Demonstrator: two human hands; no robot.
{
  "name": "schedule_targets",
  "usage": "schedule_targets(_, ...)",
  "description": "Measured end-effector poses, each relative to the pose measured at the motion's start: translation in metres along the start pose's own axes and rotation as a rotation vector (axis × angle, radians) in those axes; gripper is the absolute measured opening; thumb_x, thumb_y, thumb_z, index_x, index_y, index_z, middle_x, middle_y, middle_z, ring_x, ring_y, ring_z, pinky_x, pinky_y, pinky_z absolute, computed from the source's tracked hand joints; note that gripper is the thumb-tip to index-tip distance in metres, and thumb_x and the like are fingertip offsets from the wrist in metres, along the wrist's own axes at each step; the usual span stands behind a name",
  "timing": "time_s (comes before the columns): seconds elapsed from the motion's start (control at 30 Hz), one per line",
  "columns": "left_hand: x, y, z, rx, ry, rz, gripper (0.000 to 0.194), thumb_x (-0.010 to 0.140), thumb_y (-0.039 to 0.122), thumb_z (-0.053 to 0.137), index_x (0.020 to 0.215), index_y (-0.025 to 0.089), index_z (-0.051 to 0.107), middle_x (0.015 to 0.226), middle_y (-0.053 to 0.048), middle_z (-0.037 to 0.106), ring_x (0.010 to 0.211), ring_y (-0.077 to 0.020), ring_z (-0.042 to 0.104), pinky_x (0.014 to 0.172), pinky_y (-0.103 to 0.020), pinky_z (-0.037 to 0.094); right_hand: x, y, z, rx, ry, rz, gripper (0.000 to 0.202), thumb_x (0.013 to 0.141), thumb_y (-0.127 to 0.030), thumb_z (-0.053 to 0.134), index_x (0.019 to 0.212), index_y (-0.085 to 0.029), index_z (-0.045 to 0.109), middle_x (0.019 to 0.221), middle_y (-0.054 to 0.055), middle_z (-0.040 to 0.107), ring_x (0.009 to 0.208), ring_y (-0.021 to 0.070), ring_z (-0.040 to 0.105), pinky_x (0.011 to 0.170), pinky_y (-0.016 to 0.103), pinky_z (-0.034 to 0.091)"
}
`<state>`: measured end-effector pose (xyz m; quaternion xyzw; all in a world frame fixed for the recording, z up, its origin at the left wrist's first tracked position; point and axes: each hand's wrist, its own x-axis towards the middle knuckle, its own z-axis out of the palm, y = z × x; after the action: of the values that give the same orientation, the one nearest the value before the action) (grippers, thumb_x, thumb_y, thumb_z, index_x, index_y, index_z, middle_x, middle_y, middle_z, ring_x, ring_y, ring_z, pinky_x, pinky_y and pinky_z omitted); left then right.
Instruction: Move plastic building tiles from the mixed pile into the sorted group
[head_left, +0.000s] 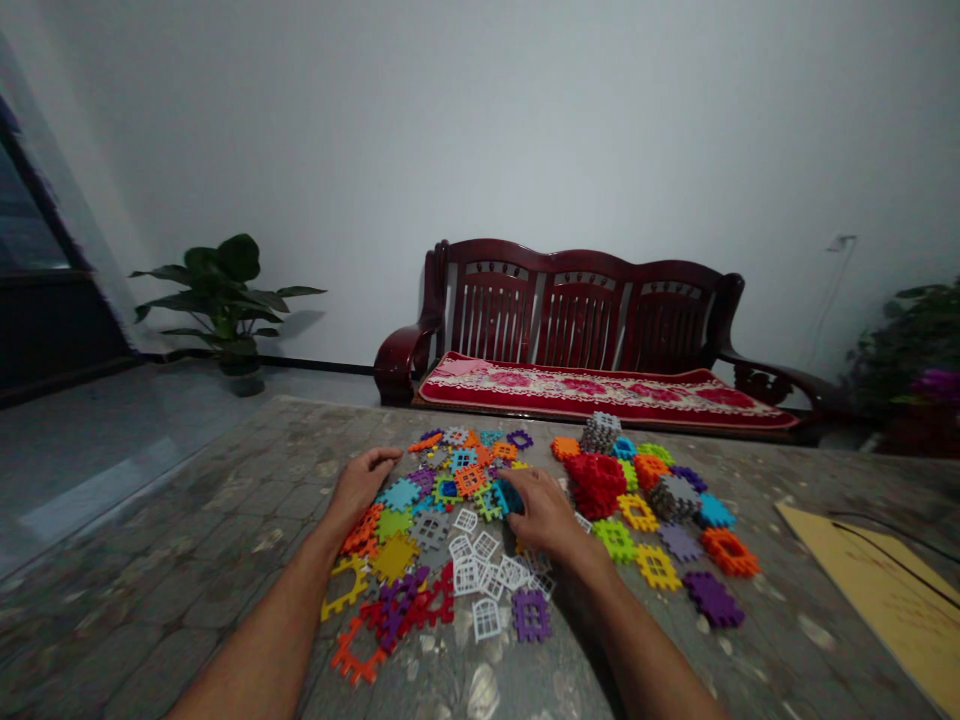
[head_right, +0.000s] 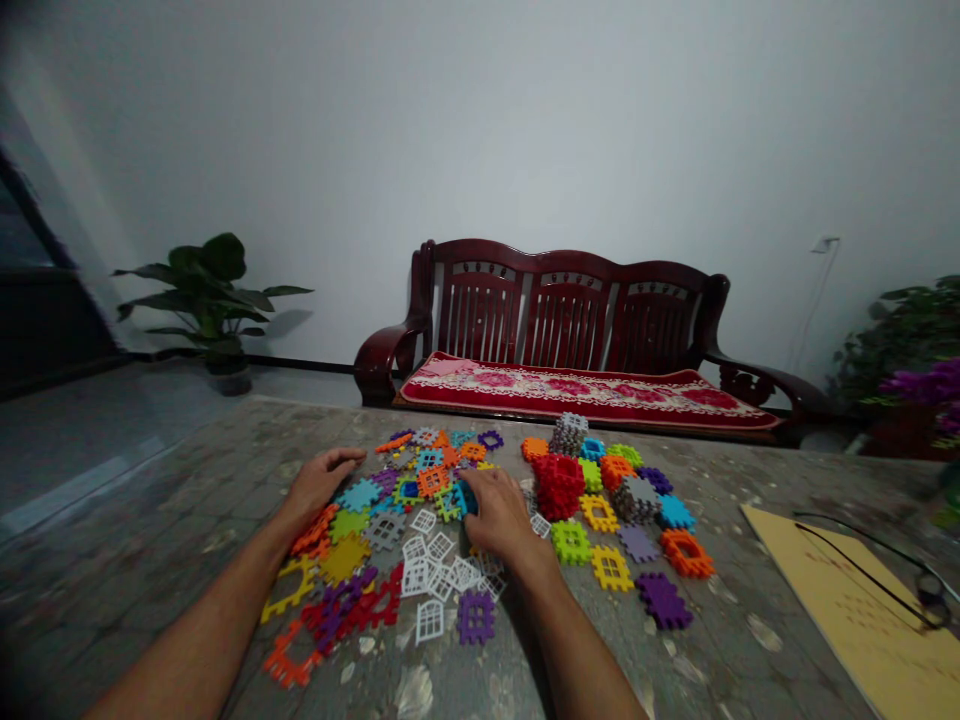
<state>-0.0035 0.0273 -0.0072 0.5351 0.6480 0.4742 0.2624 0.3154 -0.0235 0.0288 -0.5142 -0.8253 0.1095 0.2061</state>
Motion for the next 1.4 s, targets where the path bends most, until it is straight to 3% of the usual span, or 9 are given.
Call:
schedule_targets(0.23, 0.000, 0.000, -0.001, 0.005, 0.010, 0.008, 0.027, 0.065, 0.035, 0.059, 0.083, 0.022, 0.073, 0.092, -0.005, 0.078, 0.089, -0.0245, 0.069, 0.084, -0.032, 0.052, 0.000, 0.002, 0.006, -0.075, -0.015, 0.034, 0.062, 0.074, -0.016, 0.064, 0.135, -0.025, 0.054, 0.127, 0.009, 0.062, 0.117, 0.0273, 0.053, 0.099, 0.039, 0.038)
schedule_targets(0.53, 0.001, -0.003, -0.001, 0.004, 0.003, 0.005, 0.029, 0.066, 0.035, 0.056, 0.085, 0.021, 0.073, 0.095, -0.005, 0.078, 0.091, -0.0248, 0.069, 0.086, -0.033, 0.051, 0.001, 0.000, 0.002, -0.067, -0.014, 0.042, 0.063, 0.071, -0.032, 0.079, 0.130, -0.026, 0.058, 0.116, 0.007, 0.062, 0.111, 0.0264, 0.053, 0.094, 0.036, 0.040)
schedule_targets(0.73, 0.002, -0.005, 0.000, 0.015, 0.007, 0.032, 0.028, 0.067, 0.036, 0.058, 0.086, 0.021, 0.074, 0.094, -0.005, 0.078, 0.092, -0.0244, 0.069, 0.087, -0.032, 0.051, -0.001, -0.014, -0.009, 0.118, 0.086, 0.003, 0.055, 0.070, -0.019, 0.073, 0.124, -0.023, 0.060, 0.109, 0.005, 0.060, 0.105, 0.0229, 0.055, 0.090, 0.034, 0.044)
schedule_targets(0.93, 0.004, -0.005, 0.001, 0.017, 0.003, 0.009, 0.027, 0.066, 0.035, 0.058, 0.083, 0.022, 0.074, 0.094, -0.005, 0.078, 0.090, -0.0246, 0.069, 0.085, -0.032, 0.051, -0.002, -0.014, -0.041, 0.282, 0.274, -0.020, 0.059, 0.065, -0.008, 0.067, 0.122, -0.024, 0.059, 0.113, 0.004, 0.059, 0.105, 0.0210, 0.056, 0.092, 0.036, 0.047)
schedule_targets(1.07, 0.007, -0.011, 0.000, 0.027, -0.024, 0.016, 0.033, 0.067, 0.037, 0.058, 0.089, 0.020, 0.074, 0.097, -0.006, 0.077, 0.091, -0.0237, 0.069, 0.085, -0.031, 0.051, -0.001, 0.018, -0.075, 0.313, 0.448, 0.072, 0.058, 0.065, -0.014, 0.068, 0.121, -0.024, 0.061, 0.117, 0.005, 0.059, 0.099, 0.0194, 0.060, 0.088, 0.035, 0.050)
schedule_targets(1.2, 0.005, -0.010, -0.001, 0.050, -0.021, 0.000, 0.034, 0.066, 0.039, 0.058, 0.091, 0.021, 0.074, 0.097, -0.006, 0.077, 0.086, -0.0228, 0.069, 0.079, -0.029, 0.052, -0.003, 0.076, -0.116, 0.287, 0.526, 0.155, 0.061, 0.064, -0.018, 0.070, 0.124, -0.022, 0.060, 0.118, 0.006, 0.062, 0.096, 0.0199, 0.062, 0.087, 0.036, 0.052)
schedule_targets(1.3, 0.002, -0.003, -0.002, 0.073, -0.005, 0.008, 0.032, 0.066, 0.038, 0.058, 0.088, 0.021, 0.074, 0.095, -0.005, 0.078, 0.087, -0.0228, 0.069, 0.077, -0.028, 0.052, -0.003, 0.124, -0.140, 0.180, 0.534, 0.287, 0.062, 0.064, -0.019, 0.072, 0.125, -0.019, 0.059, 0.117, 0.007, 0.065, 0.098, 0.0211, 0.065, 0.088, 0.035, 0.052)
schedule_targets(1.4, -0.001, 0.002, -0.003, 0.086, 0.003, 0.012, 0.031, 0.066, 0.037, 0.058, 0.087, 0.022, 0.074, 0.094, -0.004, 0.078, 0.086, -0.0226, 0.069, 0.076, -0.027, 0.052, -0.002, 0.161, -0.151, 0.023, 0.401, 0.431, 0.058, 0.064, -0.016, 0.071, 0.122, -0.017, 0.061, 0.108, 0.006, 0.070, 0.096, 0.0211, 0.066, 0.086, 0.032, 0.051)
